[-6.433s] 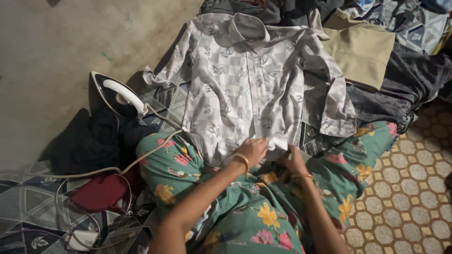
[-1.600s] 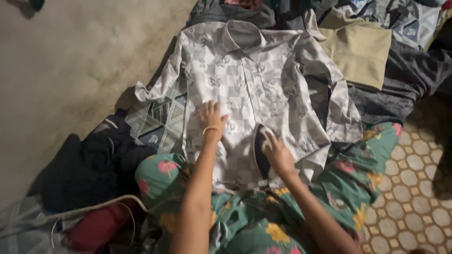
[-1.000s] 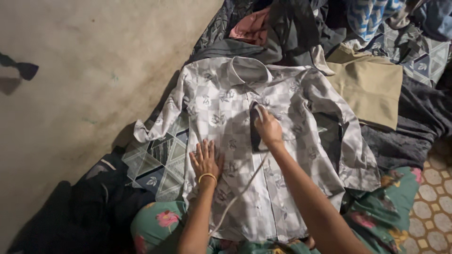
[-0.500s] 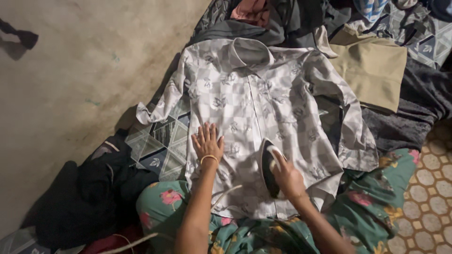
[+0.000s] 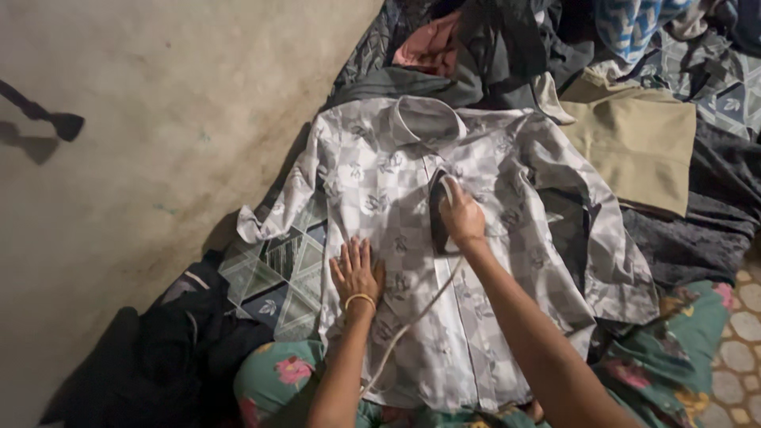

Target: The person irons a light-colored patterned shirt laid out on a bed. They smooth the fabric, use an iron to press the sleeves and body, and button the shirt after ironing.

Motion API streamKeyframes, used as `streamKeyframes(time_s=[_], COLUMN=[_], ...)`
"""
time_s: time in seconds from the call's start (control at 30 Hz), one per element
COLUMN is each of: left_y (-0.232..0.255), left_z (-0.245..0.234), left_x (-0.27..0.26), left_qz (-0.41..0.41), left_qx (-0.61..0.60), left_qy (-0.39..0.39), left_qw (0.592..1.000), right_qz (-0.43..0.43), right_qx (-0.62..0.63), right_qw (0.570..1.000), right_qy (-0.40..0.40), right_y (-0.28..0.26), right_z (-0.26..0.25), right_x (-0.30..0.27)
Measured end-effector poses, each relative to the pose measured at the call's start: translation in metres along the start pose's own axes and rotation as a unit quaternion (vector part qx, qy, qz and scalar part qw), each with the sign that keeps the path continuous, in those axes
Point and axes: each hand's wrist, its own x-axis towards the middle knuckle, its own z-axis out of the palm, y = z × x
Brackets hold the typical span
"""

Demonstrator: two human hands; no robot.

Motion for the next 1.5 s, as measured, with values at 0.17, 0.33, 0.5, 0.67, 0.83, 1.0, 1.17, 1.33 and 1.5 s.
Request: streamKeyframes(time_s=[0.17,0.33,0.5,0.67,0.83,1.0,1.17,1.33,1.5], left_y=[0.0,-0.002,-0.005,-0.006,-0.004,-0.004,-0.007,-0.007,-0.009], left_z=[0.001,0.003,0.015,0.012,0.008,0.011,0.013,0.016,0.018], left_x=[0.0,0.004,0.0,-0.002,-0.005,-0.005,-0.003,-0.002,-0.004], left_qz=[-0.007,-0.004,0.012,0.01,0.009,0.008,0.011,0.019,0.009], left_qx=[-0.006,-0.007,0.023,0.013,0.021,0.027,0.017,0.032,0.011], left_qy=[0.004,0.022,0.048,0.022,0.042,0.054,0.054,0.062,0.054], left_qw=[1.0,1.0,0.999,1.0,0.999,0.998,0.998,0.997,0.998], right_qz=[0.058,0.062,0.0,0.026,0.026,0.04,0.047,0.054,0.063], right_qx=[0.01,-0.014,-0.024,-0.042,0.01,0.013,0.019,0.027,0.059], right_qw=[0.998,0.997,0.999,0.997,0.999,0.999,0.999,0.998,0.996], right_qy=[-0.009,-0.047,-0.036,-0.062,-0.03,-0.011,-0.009,-0.006,0.01], right_y=[0.002,0.003,0.008,-0.008,-0.02,-0.023,-0.022,-0.021,-0.033], right_z=[0.037,0.024,-0.029,-0.094,-0.099,-0.062,-0.036,-0.032,-0.033], right_x=[0.051,0.017,-0.098,-0.188,-0.181,-0.112,-0.064,-0.056,-0.029])
